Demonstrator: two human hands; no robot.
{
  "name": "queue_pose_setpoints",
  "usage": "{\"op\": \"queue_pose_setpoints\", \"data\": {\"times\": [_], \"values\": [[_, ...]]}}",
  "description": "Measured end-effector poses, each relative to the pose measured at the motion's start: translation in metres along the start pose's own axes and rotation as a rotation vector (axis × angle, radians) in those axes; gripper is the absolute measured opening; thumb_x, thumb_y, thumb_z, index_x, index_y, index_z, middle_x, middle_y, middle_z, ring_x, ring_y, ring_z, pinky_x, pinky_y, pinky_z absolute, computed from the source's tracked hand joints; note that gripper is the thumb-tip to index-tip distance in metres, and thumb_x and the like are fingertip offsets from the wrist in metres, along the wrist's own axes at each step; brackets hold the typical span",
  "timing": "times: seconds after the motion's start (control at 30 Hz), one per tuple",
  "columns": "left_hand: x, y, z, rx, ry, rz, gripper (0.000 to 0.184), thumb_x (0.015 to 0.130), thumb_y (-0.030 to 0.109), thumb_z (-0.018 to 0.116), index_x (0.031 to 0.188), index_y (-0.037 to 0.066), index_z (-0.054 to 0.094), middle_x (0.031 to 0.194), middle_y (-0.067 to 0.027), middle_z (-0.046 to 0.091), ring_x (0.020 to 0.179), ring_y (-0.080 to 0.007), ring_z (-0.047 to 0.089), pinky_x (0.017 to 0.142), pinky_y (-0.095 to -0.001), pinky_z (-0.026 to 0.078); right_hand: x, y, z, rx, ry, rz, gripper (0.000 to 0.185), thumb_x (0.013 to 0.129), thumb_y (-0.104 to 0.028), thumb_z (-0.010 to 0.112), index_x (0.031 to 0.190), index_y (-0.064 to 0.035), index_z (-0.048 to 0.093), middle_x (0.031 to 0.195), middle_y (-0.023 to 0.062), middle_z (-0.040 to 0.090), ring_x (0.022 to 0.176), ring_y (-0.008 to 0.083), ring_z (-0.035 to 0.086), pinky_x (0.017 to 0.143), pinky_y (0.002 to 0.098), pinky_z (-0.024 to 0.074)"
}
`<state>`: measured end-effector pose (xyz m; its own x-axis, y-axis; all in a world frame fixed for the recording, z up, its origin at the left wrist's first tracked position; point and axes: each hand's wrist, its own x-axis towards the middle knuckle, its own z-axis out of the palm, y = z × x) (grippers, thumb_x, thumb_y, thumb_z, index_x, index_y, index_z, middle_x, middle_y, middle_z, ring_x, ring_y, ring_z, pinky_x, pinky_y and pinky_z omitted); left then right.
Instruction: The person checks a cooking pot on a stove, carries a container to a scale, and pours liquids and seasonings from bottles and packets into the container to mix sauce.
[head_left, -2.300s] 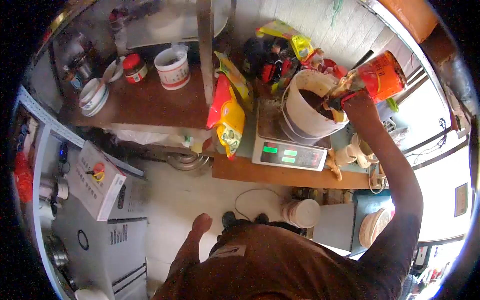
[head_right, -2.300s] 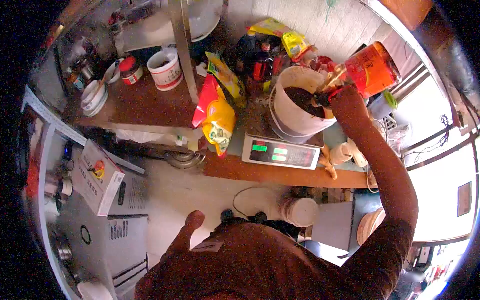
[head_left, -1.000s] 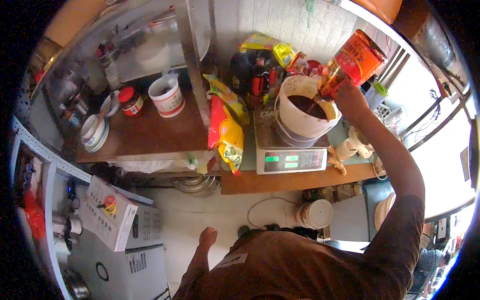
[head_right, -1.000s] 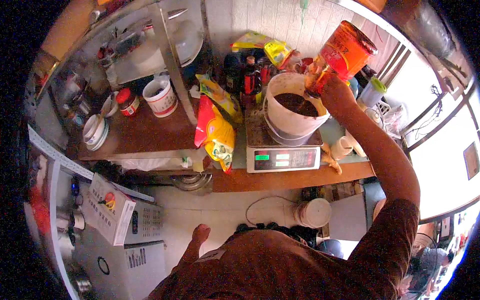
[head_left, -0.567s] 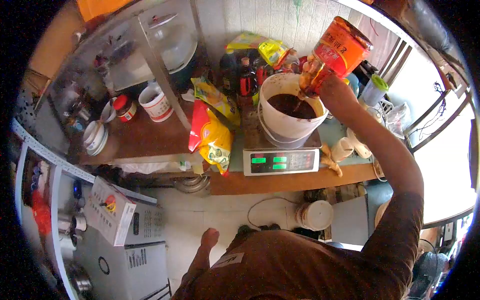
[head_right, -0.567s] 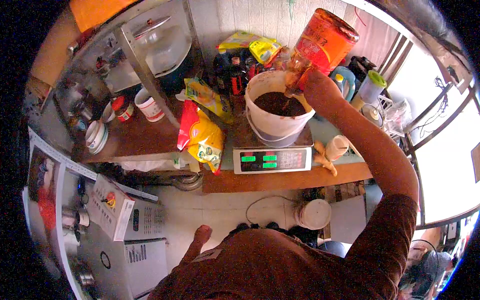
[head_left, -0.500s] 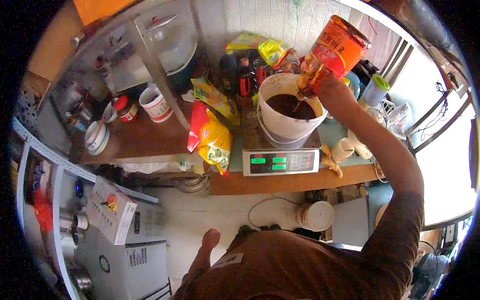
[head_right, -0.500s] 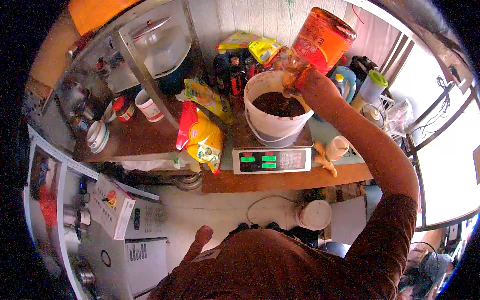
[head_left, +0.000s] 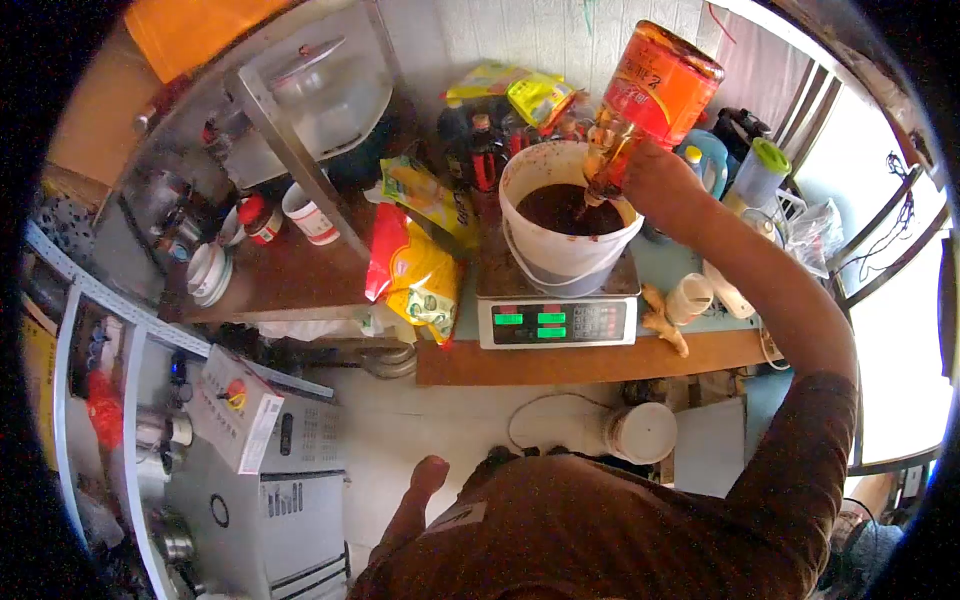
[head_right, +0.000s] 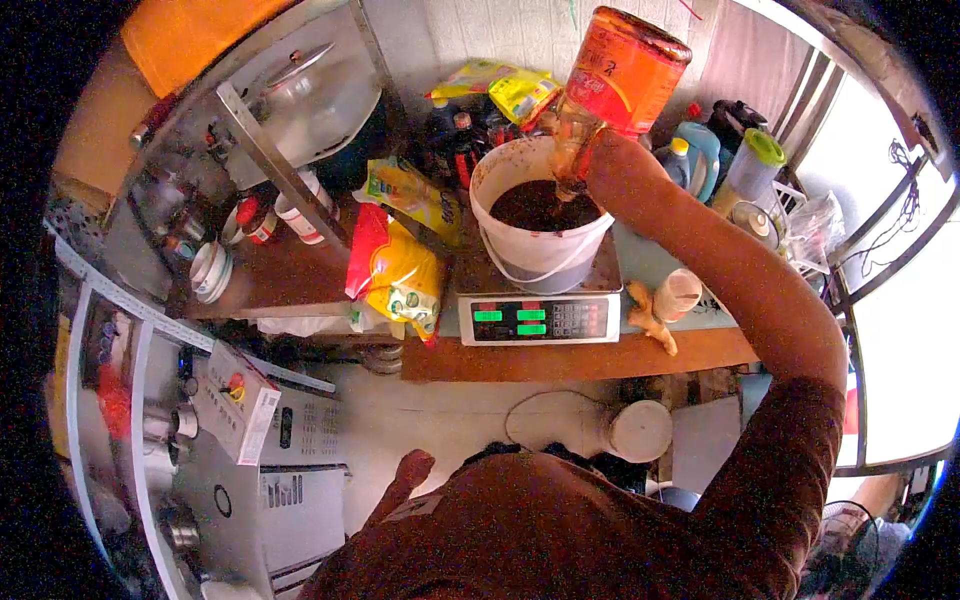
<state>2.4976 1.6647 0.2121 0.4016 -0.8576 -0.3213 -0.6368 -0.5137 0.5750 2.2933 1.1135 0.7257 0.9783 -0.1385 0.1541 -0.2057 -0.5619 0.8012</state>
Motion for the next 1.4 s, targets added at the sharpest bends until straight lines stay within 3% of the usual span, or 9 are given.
{"op": "queue_pose_setpoints", "data": {"times": [0.17,0.33,0.7,0.77,0.83,0.93,1.13,1.27,1.4], "values": [[0.008,0.058,-0.044,0.512,-0.149,0.183,0.030,0.086,0.025,0.044,0.078,0.001,0.059,0.082,-0.0193,0.059,0.082,-0.0379,0.057,0.075,-0.0455,0.047,-0.002,-0.008,0.009,0.088,0.024,0.076,0.011,0.067,-0.017,0.058,0.072,-0.0122,0.066,0.080,0.0029,0.064,0.090,0.0184,0.056,0.086,0.0305,0.0387],[0.013,0.084,-0.055,-0.031,0.137,0.015,0.028,0.082,0.030,0.057,0.083,0.003,0.059,0.088,-0.0182,0.062,0.085,-0.0369,0.059,0.072,-0.0426,0.048,-0.007,-0.010,0.005,0.064,0.026,0.003,0.012,0.066,-0.018,0.058,0.072,-0.0121,0.067,0.081,0.0028,0.064,0.089,0.0184,0.056,0.086,0.0309,0.0384],[0.021,0.144,-0.065,-0.039,0.081,-0.013,0.027,0.081,0.028,0.059,0.091,0.003,0.061,0.089,-0.0186,0.063,0.086,-0.0356,0.061,0.074,-0.0407,0.049,-0.013,0.011,-0.016,0.104,-0.073,-0.048,0.013,0.070,-0.016,0.060,0.080,-0.0116,0.068,0.087,0.0059,0.065,0.091,0.0221,0.060,0.088,0.0356,0.0435],[0.029,0.142,-0.070,-0.007,0.042,0.001,0.028,0.081,0.028,0.060,0.092,0.003,0.061,0.090,-0.0181,0.063,0.087,-0.0345,0.061,0.075,-0.0396,0.049,-0.006,0.002,0.009,0.404,0.221,0.085,0.014,0.070,-0.015,0.060,0.080,-0.0109,0.068,0.083,0.0050,0.065,0.088,0.0237,0.061,0.086,0.0344,0.0466],[0.027,0.163,-0.083,-0.090,0.057,0.041,0.025,0.082,0.024,0.062,0.093,0.001,0.061,0.088,-0.0152,0.065,0.084,-0.0288,0.063,0.075,-0.0363,0.050,-0.005,0.005,-0.015,0.353,0.069,0.043,0.013,0.071,-0.016,0.060,0.080,-0.0119,0.069,0.082,0.0054,0.066,0.088,0.0247,0.061,0.083,0.0343,0.0484],[0.031,0.222,-0.130,-0.193,0.207,0.030,0.021,0.083,0.017,0.062,0.098,0.002,0.063,0.089,-0.0113,0.065,0.082,-0.0199,0.063,0.074,-0.0321,0.050,0.005,0.005,-0.035,0.267,-0.130,-0.047,0.015,0.073,-0.019,0.061,0.083,-0.0134,0.070,0.083,0.0060,0.067,0.090,0.0253,0.061,0.078,0.0351,0.0499],[0.057,0.397,-0.265,-0.398,0.495,0.508,0.023,0.088,0.006,0.055,0.109,-0.001,0.059,0.103,-0.0106,0.064,0.085,-0.0131,0.059,0.078,-0.0271,0.048,0.023,-0.002,-0.039,0.408,-0.123,-0.066,0.020,0.075,-0.029,0.064,0.089,-0.0162,0.071,0.085,0.0059,0.068,0.087,0.0237,0.063,0.071,0.0369,0.0506],[0.054,0.487,-0.312,-0.651,0.292,0.927,0.024,0.093,0.013,0.048,0.109,-0.001,0.057,0.107,-0.0156,0.062,0.088,-0.0190,0.059,0.081,-0.0333,0.047,0.028,-0.007,-0.029,0.428,-0.166,-0.003,0.016,0.077,-0.029,0.062,0.086,-0.0192,0.071,0.088,0.0028,0.068,0.083,0.0206,0.064,0.070,0.0366,0.0503],[0.043,0.546,-0.306,-1.705,-0.521,0.915,0.045,0.095,0.042,0.033,0.109,0.006,0.055,0.092,-0.0109,0.061,0.085,-0.0244,0.059,0.102,-0.0555,0.029,0.024,-0.012,-0.012,0.365,0.129,-0.009,0.016,0.073,-0.028,0.063,0.086,-0.0208,0.069,0.083,-0.0001,0.067,0.082,0.0198,0.063,0.071,0.0353,0.0506]]}}
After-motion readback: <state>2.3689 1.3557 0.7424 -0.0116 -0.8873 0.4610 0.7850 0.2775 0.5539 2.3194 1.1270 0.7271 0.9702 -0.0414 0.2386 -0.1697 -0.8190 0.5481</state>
